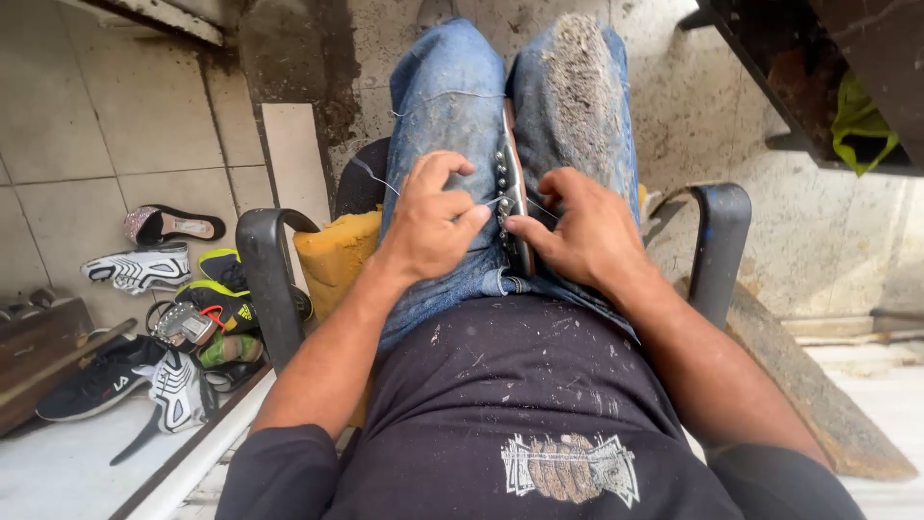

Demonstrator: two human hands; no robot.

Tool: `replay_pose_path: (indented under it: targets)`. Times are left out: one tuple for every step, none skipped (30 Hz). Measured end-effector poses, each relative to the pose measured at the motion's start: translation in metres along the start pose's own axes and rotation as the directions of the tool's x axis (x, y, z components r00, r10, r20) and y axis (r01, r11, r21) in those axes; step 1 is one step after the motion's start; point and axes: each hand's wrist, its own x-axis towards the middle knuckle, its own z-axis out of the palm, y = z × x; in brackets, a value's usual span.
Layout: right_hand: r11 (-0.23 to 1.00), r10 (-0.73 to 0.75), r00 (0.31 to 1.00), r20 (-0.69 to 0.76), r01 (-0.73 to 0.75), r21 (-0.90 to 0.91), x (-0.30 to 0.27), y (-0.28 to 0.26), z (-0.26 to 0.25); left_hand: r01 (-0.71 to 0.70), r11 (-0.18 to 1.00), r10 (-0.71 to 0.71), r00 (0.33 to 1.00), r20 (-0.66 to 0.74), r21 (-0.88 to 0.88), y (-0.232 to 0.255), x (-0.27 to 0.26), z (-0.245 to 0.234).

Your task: Hand-sewing a shoe sole to the upper part of a sandal using a stitching awl and thread.

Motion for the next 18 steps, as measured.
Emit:
replay_pose_path:
  targets:
    - [0.994,0.092,0.991,0.093,-0.086,-0.067,0.004,0.001,0.002,0.1,0.942,-0.094,0.995,0.033,-0.321,0.001,0.001,-0.004]
    - [0.976,0.188,0.966,0.178,-0.164,-0.141,0.007,0.001,0.004,0.194,0.774,-0.172,0.981,0.095,-0.603,0.003,0.001,-0.009]
    - [0.978,0.179,0.966,0.185,-0.154,-0.14,0.008,0.002,0.005,0.196,0.776,-0.179,0.98,0.088,-0.599,0.01,0.005,-0.009]
    - [0.978,0.176,0.975,0.139,-0.157,-0.137,0.01,0.002,0.005,0.215,0.527,-0.258,0.962,0.087,-0.822,0.018,0.01,-0.009]
    - [0.977,0.184,0.978,0.094,-0.171,-0.131,0.009,0.003,0.006,0.197,0.216,-0.329,0.937,0.119,-0.956,0.027,0.012,-0.009]
    - [0.977,0.185,0.978,0.102,-0.171,-0.13,0.006,0.005,0.011,0.202,0.215,-0.336,0.934,0.122,-0.955,0.019,-0.002,0.001]
    - [0.976,0.191,0.978,0.085,-0.18,-0.12,0.009,0.008,0.014,0.237,0.161,-0.329,0.928,0.175,-0.958,0.007,-0.009,0.013]
    - [0.976,0.197,0.978,0.068,-0.189,-0.11,0.011,0.011,0.017,0.273,0.106,-0.319,0.92,0.227,-0.956,-0.004,-0.016,0.024]
    - [0.975,0.203,0.977,0.068,-0.195,-0.11,0.013,0.012,0.017,0.277,0.103,-0.318,0.919,0.233,-0.955,0.003,-0.015,0.013]
    - [0.981,0.176,0.982,0.072,-0.169,-0.097,0.014,0.014,0.017,0.315,0.187,-0.304,0.919,0.25,-0.93,0.009,-0.014,0.002]
    - [0.987,0.141,0.986,0.085,-0.134,-0.086,0.015,0.016,0.018,0.346,0.27,-0.303,0.916,0.262,-0.899,0.017,-0.016,-0.009]
    - [0.987,0.139,0.986,0.096,-0.131,-0.088,0.013,0.014,0.018,0.348,0.266,-0.313,0.913,0.261,-0.899,0.021,-0.023,-0.012]
    - [0.984,0.165,0.973,0.162,-0.152,-0.091,0.016,0.012,0.017,0.35,0.349,-0.303,0.92,0.249,-0.87,0.022,-0.026,-0.016]
    - [0.98,0.19,0.955,0.226,-0.173,-0.096,0.019,0.009,0.016,0.348,0.429,-0.292,0.927,0.237,-0.834,0.023,-0.028,-0.02]
    - [0.981,0.189,0.956,0.225,-0.172,-0.093,0.02,0.007,0.014,0.348,0.432,-0.291,0.927,0.237,-0.832,0.026,-0.028,-0.025]
    - [0.982,0.184,0.949,0.255,-0.164,-0.097,0.022,0.006,0.012,0.347,0.478,-0.3,0.928,0.221,-0.807,0.028,-0.029,-0.029]
    - [0.982,0.181,0.94,0.289,-0.158,-0.101,0.022,0.005,0.01,0.348,0.52,-0.312,0.927,0.206,-0.78,0.033,-0.031,-0.032]
    - [0.982,0.182,0.939,0.292,-0.159,-0.099,0.022,0.007,0.012,0.351,0.519,-0.314,0.926,0.208,-0.779,0.033,-0.035,-0.032]
